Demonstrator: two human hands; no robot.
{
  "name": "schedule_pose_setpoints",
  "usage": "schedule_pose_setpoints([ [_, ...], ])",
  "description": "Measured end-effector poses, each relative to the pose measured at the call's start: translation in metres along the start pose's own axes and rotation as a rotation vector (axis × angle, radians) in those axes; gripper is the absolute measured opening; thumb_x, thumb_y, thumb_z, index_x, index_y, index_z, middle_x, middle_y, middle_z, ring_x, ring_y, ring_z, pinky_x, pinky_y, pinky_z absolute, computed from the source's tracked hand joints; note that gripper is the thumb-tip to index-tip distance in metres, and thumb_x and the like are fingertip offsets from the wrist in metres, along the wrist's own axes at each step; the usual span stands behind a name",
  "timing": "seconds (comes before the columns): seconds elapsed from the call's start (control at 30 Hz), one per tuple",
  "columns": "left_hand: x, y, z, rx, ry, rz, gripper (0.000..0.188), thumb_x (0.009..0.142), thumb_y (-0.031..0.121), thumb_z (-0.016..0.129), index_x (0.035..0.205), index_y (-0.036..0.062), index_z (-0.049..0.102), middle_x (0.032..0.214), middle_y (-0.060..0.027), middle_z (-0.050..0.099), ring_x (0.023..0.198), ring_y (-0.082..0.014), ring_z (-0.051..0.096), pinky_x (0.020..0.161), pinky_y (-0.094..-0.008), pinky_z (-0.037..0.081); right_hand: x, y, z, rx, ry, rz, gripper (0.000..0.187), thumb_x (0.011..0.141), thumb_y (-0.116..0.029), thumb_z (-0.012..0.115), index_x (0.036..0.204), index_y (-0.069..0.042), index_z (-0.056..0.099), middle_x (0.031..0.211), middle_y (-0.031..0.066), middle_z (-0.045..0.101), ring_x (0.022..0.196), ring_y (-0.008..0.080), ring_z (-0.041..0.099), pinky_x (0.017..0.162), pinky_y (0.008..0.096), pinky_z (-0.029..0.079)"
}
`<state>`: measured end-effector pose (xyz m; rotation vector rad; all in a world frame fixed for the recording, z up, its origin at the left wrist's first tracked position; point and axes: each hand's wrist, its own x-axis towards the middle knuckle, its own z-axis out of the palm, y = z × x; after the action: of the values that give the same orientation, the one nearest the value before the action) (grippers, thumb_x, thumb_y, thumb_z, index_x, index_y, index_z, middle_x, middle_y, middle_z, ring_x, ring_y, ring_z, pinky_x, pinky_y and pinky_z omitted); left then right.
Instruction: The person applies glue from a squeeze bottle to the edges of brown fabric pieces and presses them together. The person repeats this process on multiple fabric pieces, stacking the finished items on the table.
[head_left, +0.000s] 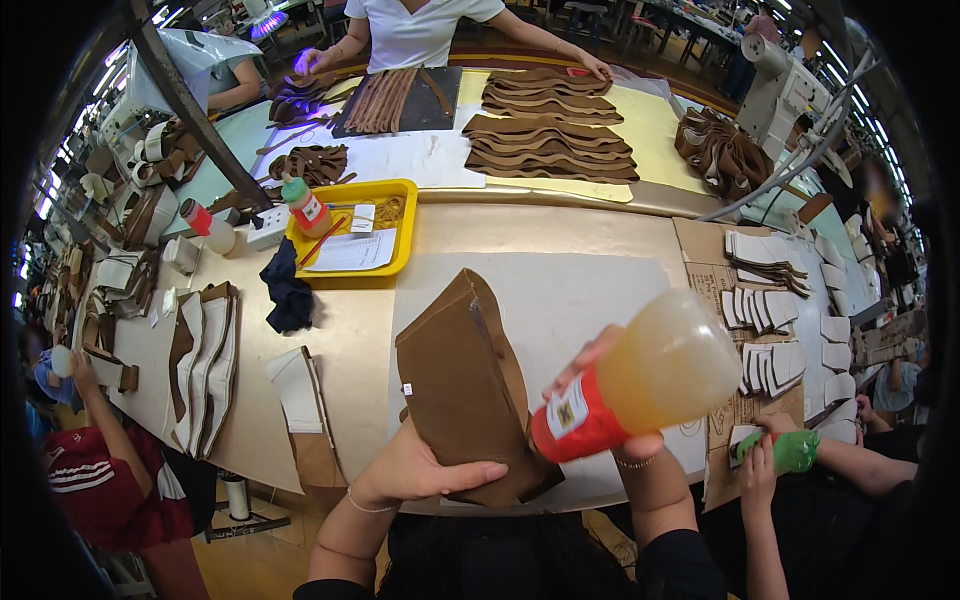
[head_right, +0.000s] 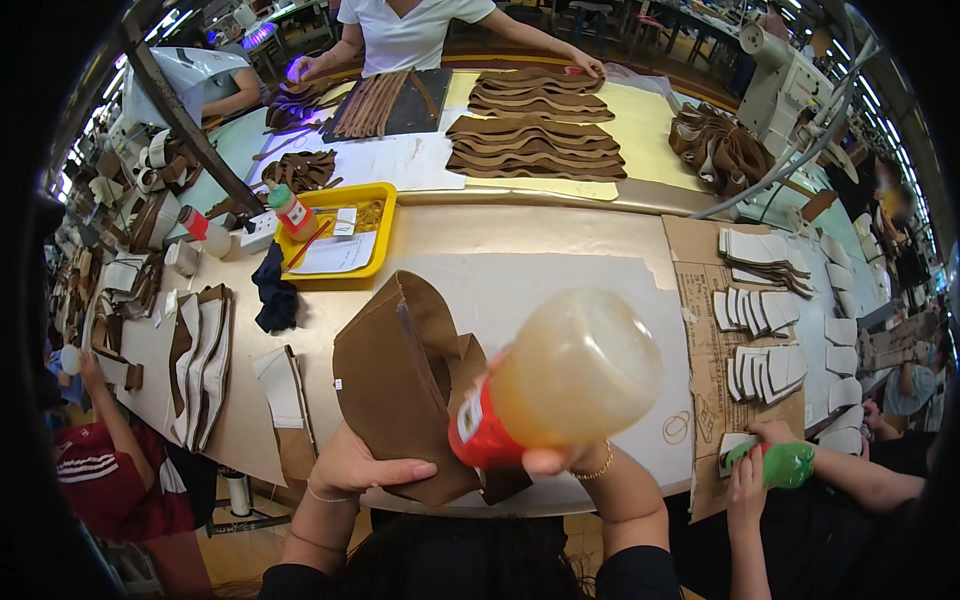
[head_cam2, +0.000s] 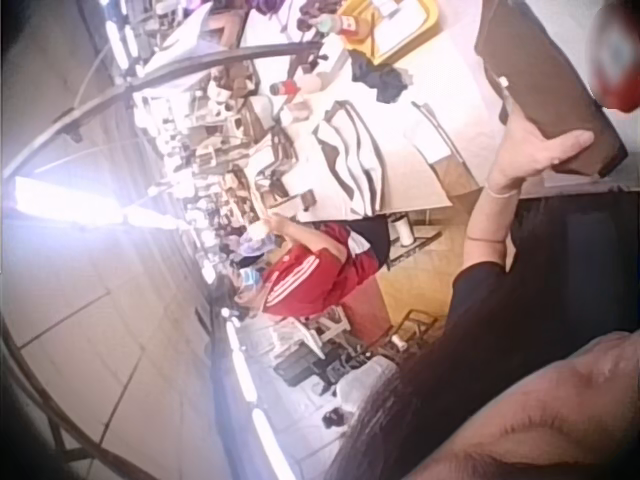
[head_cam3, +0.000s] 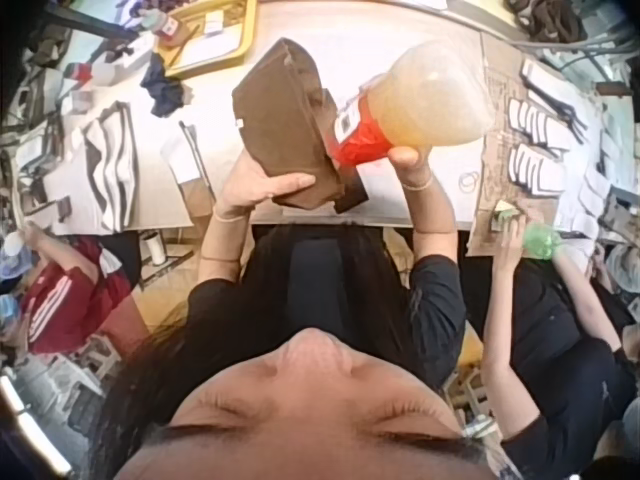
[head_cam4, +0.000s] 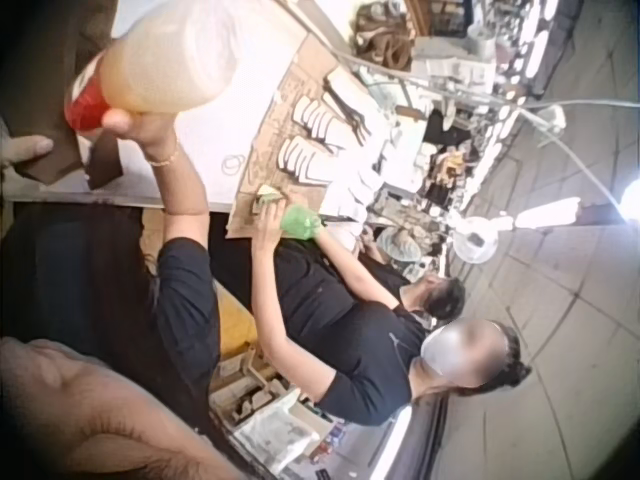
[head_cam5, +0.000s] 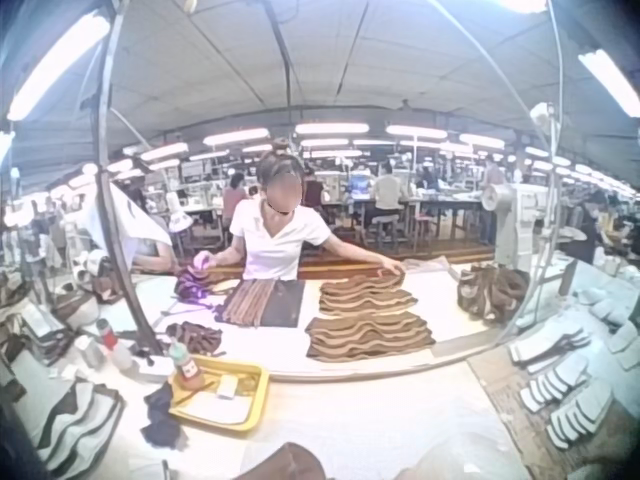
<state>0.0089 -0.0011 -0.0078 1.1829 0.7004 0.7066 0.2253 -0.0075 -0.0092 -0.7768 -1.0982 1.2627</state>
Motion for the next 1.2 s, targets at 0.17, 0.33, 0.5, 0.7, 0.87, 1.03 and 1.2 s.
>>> schedule_pose_setpoints([
  [0.17, 0.004, 0.005, -0.002, -0.024, 0.021, -0.032, 0.048, 0.069, 0.004, 0.075, 0.111, -0.0014, 0.054, 0.106, -0.0081, 0.059, 0.098, -0.0158, 0.056, 0.085, -0.0296, 0.046, 0.004, -0.010, -0.002, 0.158, 0.012, -0.020, 0.098, 0.048, -0.075, 0.069, 0.102, 0.004, 0.049, 0.084, 0.0114, 0.056, 0.074, 0.0236, 0.064, 0.069, 0.0373, 0.056],
  [0.33, 0.004, 0.004, 0.003, -0.046, 0.029, 0.019, 0.048, 0.068, 0.003, 0.076, 0.111, -0.0015, 0.054, 0.105, -0.0080, 0.060, 0.097, -0.0158, 0.056, 0.085, -0.0291, 0.046, 0.044, -0.002, -0.006, -0.151, 0.195, -0.142, 0.102, 0.049, -0.078, 0.066, 0.110, 0.000, 0.043, 0.089, 0.0111, 0.057, 0.085, 0.0237, 0.062, 0.075, 0.0395, 0.054],
  [0.5, 0.002, 0.005, 0.003, -0.071, 0.052, 0.042, 0.047, 0.069, 0.001, 0.075, 0.111, -0.0018, 0.054, 0.105, -0.0080, 0.060, 0.097, -0.0158, 0.057, 0.085, -0.0292, 0.046, 0.039, -0.004, -0.002, -0.160, 0.131, -0.016, 0.104, 0.045, -0.079, 0.067, 0.109, 0.000, 0.044, 0.088, 0.0102, 0.057, 0.084, 0.0237, 0.063, 0.075, 0.0399, 0.054],
  [0.7, 0.002, 0.004, 0.002, -0.076, 0.062, 0.026, 0.047, 0.068, 0.000, 0.074, 0.110, -0.0021, 0.054, 0.103, -0.0080, 0.061, 0.095, -0.0153, 0.058, 0.084, -0.0295, 0.047, 0.014, -0.006, -0.005, -0.065, 0.018, 0.091, 0.104, 0.039, -0.080, 0.068, 0.104, -0.002, 0.044, 0.087, 0.0097, 0.057, 0.083, 0.0229, 0.063, 0.075, 0.0397, 0.055],
  [0.87, 0.002, 0.004, 0.003, -0.080, 0.037, 0.035, 0.046, 0.069, 0.000, 0.074, 0.110, -0.0021, 0.054, 0.103, -0.0078, 0.061, 0.095, -0.0151, 0.058, 0.084, -0.0293, 0.047, 0.043, -0.008, 0.007, -0.102, 0.166, -0.030, 0.106, 0.042, -0.080, 0.067, 0.110, -0.001, 0.043, 0.088, 0.0107, 0.057, 0.084, 0.0236, 0.062, 0.076, 0.0396, 0.054],
  [1.03, 0.002, 0.009, 0.004, -0.101, 0.071, 0.041, 0.044, 0.069, 0.000, 0.073, 0.109, -0.0019, 0.055, 0.102, -0.0077, 0.061, 0.094, -0.0151, 0.058, 0.083, -0.0291, 0.047, 0.025, -0.002, -0.003, -0.042, 0.031, 0.017, 0.100, 0.048, -0.077, 0.068, 0.107, 0.000, 0.045, 0.085, 0.0111, 0.058, 0.082, 0.0229, 0.063, 0.074, 0.0386, 0.054],
  [1.2, 0.008, 0.004, 0.000, -0.194, 0.184, 0.033, 0.045, 0.070, 0.000, 0.073, 0.111, -0.0028, 0.054, 0.103, -0.0091, 0.061, 0.096, -0.0160, 0.058, 0.083, -0.0286, 0.047, 0.012, -0.011, -0.001, 0.165, 0.003, -0.018, 0.096, 0.058, -0.081, 0.057, 0.099, 0.005, 0.046, 0.077, 0.0134, 0.058, 0.070, 0.0242, 0.064, 0.060, 0.0350, 0.056],
])
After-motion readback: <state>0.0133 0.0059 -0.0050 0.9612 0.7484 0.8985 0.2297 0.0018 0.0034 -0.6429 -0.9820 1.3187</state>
